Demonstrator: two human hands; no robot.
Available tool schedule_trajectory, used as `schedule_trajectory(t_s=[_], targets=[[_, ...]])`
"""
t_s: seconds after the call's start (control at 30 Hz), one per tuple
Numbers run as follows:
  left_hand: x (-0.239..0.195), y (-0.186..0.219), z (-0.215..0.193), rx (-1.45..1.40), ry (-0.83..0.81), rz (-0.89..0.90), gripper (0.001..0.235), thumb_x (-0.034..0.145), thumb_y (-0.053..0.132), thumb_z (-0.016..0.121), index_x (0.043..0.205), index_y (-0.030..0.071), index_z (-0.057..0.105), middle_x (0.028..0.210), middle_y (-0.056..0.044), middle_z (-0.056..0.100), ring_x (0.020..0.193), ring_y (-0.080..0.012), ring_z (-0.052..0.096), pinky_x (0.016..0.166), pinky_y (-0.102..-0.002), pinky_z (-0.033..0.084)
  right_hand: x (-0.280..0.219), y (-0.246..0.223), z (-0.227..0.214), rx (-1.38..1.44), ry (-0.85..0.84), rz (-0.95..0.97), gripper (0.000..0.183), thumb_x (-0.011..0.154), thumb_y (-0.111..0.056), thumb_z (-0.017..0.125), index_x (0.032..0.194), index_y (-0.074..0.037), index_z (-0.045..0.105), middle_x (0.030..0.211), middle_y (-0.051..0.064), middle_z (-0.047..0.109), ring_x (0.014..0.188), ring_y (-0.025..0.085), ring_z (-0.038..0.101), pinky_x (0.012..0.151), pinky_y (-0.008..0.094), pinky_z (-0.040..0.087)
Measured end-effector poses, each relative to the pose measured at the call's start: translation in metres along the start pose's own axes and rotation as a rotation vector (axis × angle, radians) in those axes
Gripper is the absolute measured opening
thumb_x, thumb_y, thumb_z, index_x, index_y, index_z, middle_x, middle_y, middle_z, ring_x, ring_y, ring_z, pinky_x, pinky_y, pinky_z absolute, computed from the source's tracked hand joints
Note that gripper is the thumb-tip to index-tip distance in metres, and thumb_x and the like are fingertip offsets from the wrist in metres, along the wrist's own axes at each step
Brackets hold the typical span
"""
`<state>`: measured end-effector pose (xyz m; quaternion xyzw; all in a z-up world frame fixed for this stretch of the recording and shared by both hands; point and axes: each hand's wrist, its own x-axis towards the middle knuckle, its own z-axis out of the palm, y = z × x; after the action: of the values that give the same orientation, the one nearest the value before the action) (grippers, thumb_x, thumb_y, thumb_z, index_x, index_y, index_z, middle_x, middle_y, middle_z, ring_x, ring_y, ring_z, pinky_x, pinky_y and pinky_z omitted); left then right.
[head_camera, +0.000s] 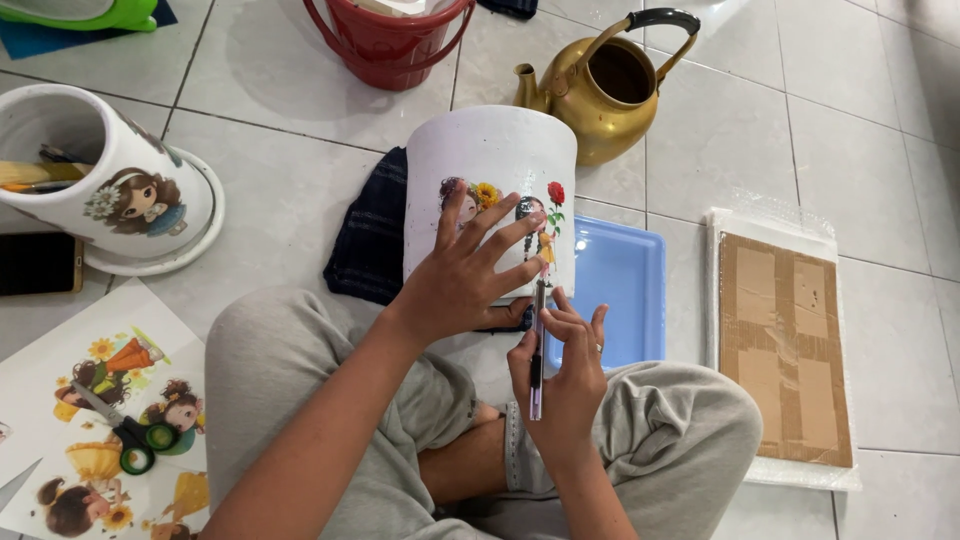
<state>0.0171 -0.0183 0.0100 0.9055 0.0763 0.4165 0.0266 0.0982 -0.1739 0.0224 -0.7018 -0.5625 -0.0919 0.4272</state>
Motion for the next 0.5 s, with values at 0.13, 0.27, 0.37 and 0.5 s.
schedule_trajectory(t_s=[0.13, 0.27, 0.37, 0.5], targets=[[0.0, 0.0, 0.0, -0.005, 0.005, -0.002, 0.026, 0.099, 0.04, 0.057, 0.111, 0.017, 0.063, 0.139, -0.013, 0.049, 0.135, -0.0363, 0.041, 0.108, -0.074, 0.023, -0.002, 0.001, -0.001, 0.005, -0.004, -0.009, 0.017, 0.087, 0.003, 0.06, 0.099, -0.003, 0.05, 0.098, 0.01, 0.061, 0.121, 0.036, 0.061, 0.117, 0.066, 0.027], [-0.003, -0.001, -0.001, 0.007, 0.017, 0.0, 0.028, 0.099, 0.041, 0.055, 0.111, 0.017, 0.064, 0.138, -0.012, 0.05, 0.134, -0.0348, 0.043, 0.108, -0.071, 0.025, -0.001, 0.001, -0.003, 0.01, -0.042, -0.051, 0.017, 0.088, 0.004, 0.058, 0.101, -0.002, 0.05, 0.102, 0.013, 0.061, 0.122, 0.036, 0.06, 0.115, 0.065, 0.03], [-0.005, -0.003, -0.004, 0.007, 0.023, -0.001, 0.026, 0.097, 0.039, 0.06, 0.111, 0.017, 0.064, 0.138, -0.011, 0.051, 0.134, -0.0333, 0.044, 0.109, -0.069, 0.026, 0.0, 0.007, -0.006, 0.009, -0.076, -0.122, 0.02, 0.088, 0.006, 0.059, 0.105, -0.001, 0.052, 0.104, 0.014, 0.061, 0.12, 0.036, 0.061, 0.116, 0.063, 0.031], [-0.009, -0.008, -0.006, -0.031, 0.03, -0.016, 0.028, 0.098, 0.041, 0.061, 0.112, 0.017, 0.065, 0.138, -0.011, 0.05, 0.133, -0.0324, 0.045, 0.109, -0.068, 0.026, 0.004, 0.015, -0.011, 0.091, -0.166, -0.217, 0.026, 0.088, 0.01, 0.06, 0.112, 0.001, 0.054, 0.108, 0.016, 0.061, 0.124, 0.04, 0.058, 0.115, 0.062, 0.034]])
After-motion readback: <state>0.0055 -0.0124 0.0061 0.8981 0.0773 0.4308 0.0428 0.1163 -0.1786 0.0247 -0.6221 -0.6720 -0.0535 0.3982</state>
